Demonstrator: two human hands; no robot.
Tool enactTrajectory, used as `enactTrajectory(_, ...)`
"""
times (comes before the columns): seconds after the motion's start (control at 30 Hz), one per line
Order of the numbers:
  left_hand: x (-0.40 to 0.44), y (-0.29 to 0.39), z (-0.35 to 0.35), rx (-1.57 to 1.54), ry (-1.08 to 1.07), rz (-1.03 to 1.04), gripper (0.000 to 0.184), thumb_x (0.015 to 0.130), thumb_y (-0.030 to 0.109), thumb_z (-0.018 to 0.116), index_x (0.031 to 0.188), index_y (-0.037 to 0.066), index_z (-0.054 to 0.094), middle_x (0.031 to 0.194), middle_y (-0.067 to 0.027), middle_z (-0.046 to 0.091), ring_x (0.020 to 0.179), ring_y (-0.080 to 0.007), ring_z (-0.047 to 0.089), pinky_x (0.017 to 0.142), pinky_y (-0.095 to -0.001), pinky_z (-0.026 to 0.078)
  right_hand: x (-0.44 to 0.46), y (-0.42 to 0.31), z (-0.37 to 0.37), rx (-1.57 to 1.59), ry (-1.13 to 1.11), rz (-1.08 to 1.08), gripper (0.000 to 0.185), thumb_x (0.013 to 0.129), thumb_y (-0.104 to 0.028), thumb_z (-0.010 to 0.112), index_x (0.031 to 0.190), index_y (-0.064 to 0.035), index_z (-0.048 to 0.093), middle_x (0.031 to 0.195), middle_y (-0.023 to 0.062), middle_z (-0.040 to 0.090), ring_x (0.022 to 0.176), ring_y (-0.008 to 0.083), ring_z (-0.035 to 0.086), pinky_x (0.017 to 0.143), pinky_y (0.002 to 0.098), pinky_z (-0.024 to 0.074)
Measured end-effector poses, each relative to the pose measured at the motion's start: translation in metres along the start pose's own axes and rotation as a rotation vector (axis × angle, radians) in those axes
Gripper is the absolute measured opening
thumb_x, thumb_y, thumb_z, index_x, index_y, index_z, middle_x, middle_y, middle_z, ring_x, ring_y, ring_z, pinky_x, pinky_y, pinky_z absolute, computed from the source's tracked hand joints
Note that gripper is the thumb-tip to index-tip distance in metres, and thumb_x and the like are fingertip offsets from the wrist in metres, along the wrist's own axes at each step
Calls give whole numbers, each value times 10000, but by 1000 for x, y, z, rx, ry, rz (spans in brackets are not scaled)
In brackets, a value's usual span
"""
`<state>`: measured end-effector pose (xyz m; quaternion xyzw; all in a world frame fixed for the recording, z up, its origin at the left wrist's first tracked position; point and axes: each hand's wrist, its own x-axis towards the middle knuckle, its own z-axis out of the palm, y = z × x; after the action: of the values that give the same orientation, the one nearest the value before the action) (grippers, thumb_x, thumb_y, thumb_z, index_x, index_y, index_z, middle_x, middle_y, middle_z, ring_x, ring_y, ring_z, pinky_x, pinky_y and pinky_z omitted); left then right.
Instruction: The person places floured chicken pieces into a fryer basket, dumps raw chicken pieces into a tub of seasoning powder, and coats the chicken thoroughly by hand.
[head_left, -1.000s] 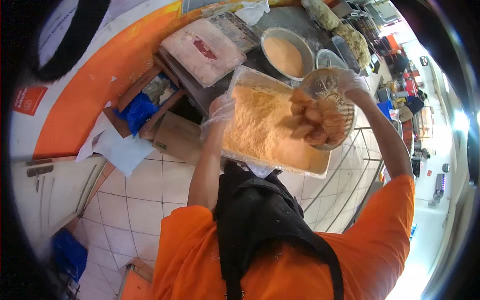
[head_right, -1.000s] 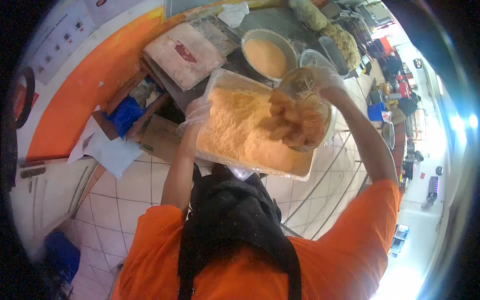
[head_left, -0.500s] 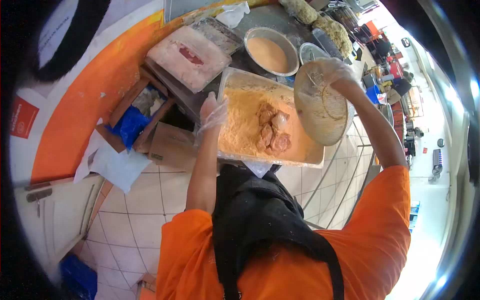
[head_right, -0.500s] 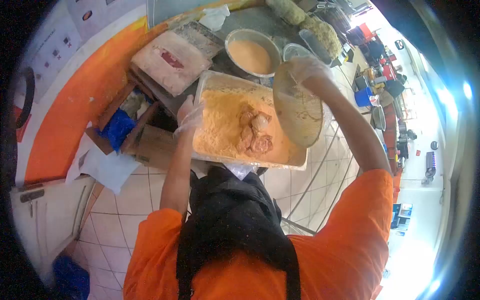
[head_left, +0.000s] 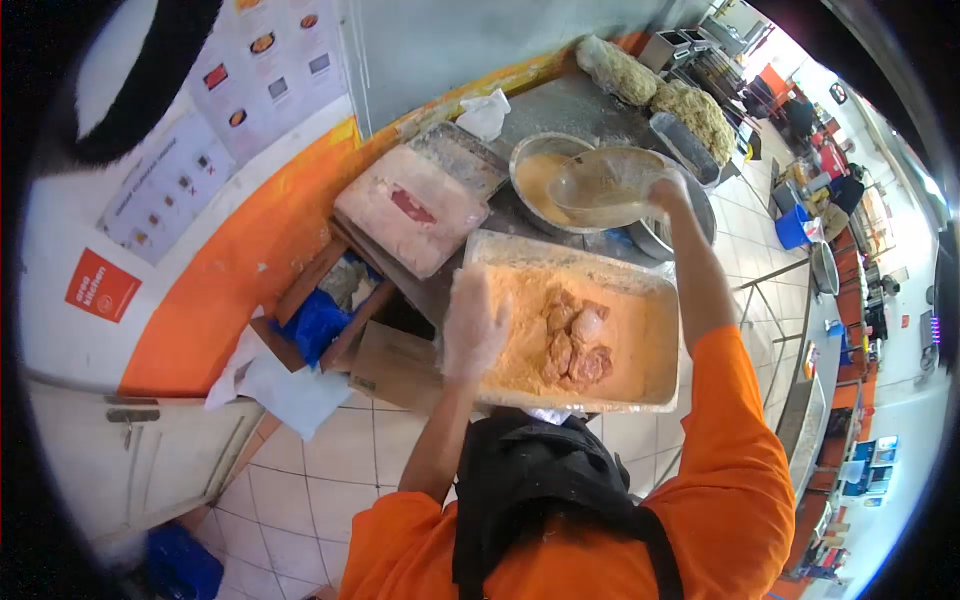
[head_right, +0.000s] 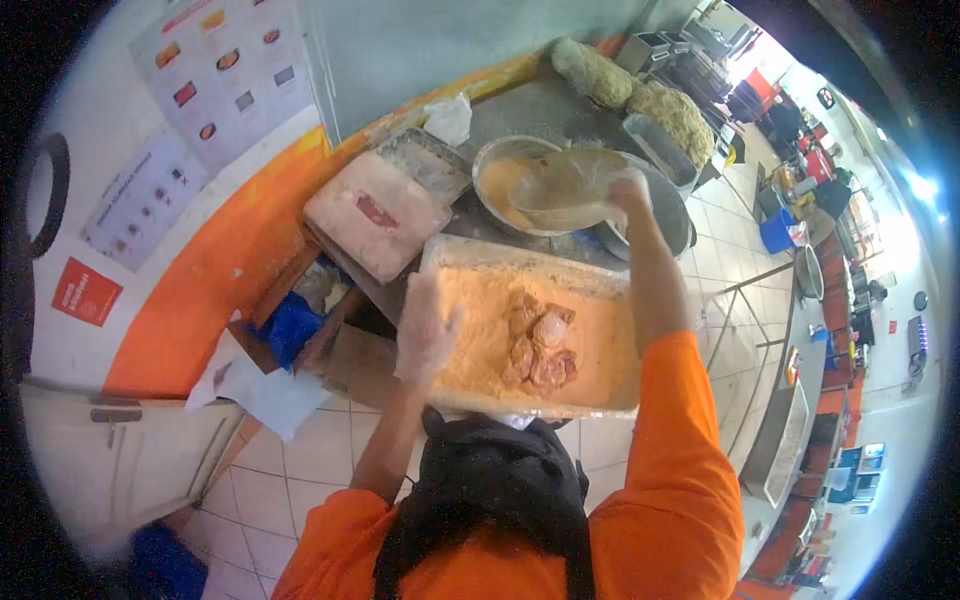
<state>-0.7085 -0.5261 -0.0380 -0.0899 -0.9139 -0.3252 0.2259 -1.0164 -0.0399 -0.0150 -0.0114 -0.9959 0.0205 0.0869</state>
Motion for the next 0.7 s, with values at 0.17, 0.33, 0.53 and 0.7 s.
enactTrajectory(0.17, 9, 16, 92, -548, -251, -412, 686, 961, 404, 511, 1440, -48, 320, 1484, -263, 333, 1399, -379, 290, 1164, -448, 202, -34, -107, -42, -382, -276, -59, 176, 754, -161, 626, 875, -74, 720, 920, 167, 691, 910, 282, 655, 797, 368, 505)
enactTrajectory(0.33, -4, -25, 153, -194, -238, -385, 680, 969, 421, 476, 1430, -57, 327, 1457, -269, 359, 1362, -383, 333, 1146, -468, 239, -89, -27, 9, 556, 206, 261, 284, 873, -329, 563, 960, -87, 685, 947, 99, 694, 864, 277, 644, 754, 387, 507)
enactTrajectory(0.53, -4, -31, 187, 135, -251, -203, 634, 957, 372, 483, 1384, -82, 363, 1406, -318, 384, 1315, -430, 368, 1110, -488, 289, -280, 1, 37, 711, -282, 576, 368, 956, -349, 513, 1049, -32, 675, 964, 97, 700, 806, 177, 666, 690, 312, 524)
enactTrajectory(0.7, 16, 5, 187, -13, -560, -343, 637, 948, 391, 505, 1378, -63, 383, 1404, -321, 389, 1312, -440, 372, 1108, -467, 298, -295, -13, 166, 1015, -438, 440, 331, 957, -291, 529, 1056, -4, 663, 987, 98, 692, 802, 164, 648, 672, 291, 522)
